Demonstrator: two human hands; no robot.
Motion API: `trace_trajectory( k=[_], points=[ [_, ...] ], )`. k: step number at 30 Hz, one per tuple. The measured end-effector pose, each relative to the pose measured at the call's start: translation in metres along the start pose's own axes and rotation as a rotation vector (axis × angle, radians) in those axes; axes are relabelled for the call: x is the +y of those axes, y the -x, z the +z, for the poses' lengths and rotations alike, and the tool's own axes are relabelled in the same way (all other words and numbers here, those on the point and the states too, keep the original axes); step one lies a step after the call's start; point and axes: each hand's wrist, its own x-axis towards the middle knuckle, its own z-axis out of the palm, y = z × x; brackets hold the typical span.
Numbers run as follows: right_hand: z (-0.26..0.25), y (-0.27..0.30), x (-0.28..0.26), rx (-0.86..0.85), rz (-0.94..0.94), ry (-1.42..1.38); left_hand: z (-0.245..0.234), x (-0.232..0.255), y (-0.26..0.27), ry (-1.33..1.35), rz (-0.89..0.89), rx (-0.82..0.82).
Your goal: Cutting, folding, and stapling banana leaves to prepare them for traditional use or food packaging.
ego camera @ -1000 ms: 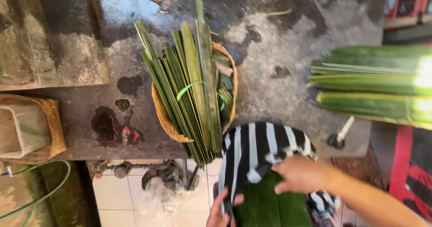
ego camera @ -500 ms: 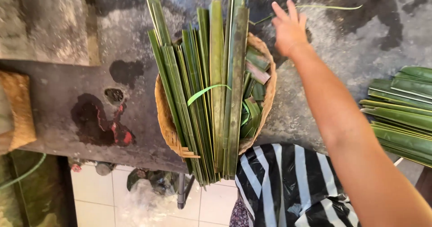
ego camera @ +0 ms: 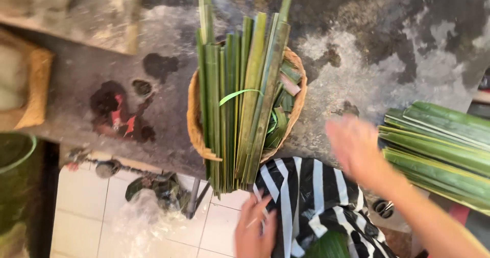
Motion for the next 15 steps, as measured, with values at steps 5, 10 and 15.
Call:
trace_trajectory(
  k=[5,10,15],
  points=[
    [-0.043,0.044,-0.084,-0.252,-0.153,-0.202,0.014,0.063,-0.042,-0.142,0.155,-0.198],
    [-0.006,0.078,-0.117,-0.223,-0.142,-0.335,0.022,-0.017,0.008,-0.25,0.064,-0.26],
    [0.217,0.212,-0.059,-0.268,-0.313,0.063,-0.038,-0.182,0.043,0.374,-0.585,0.028]
  ],
)
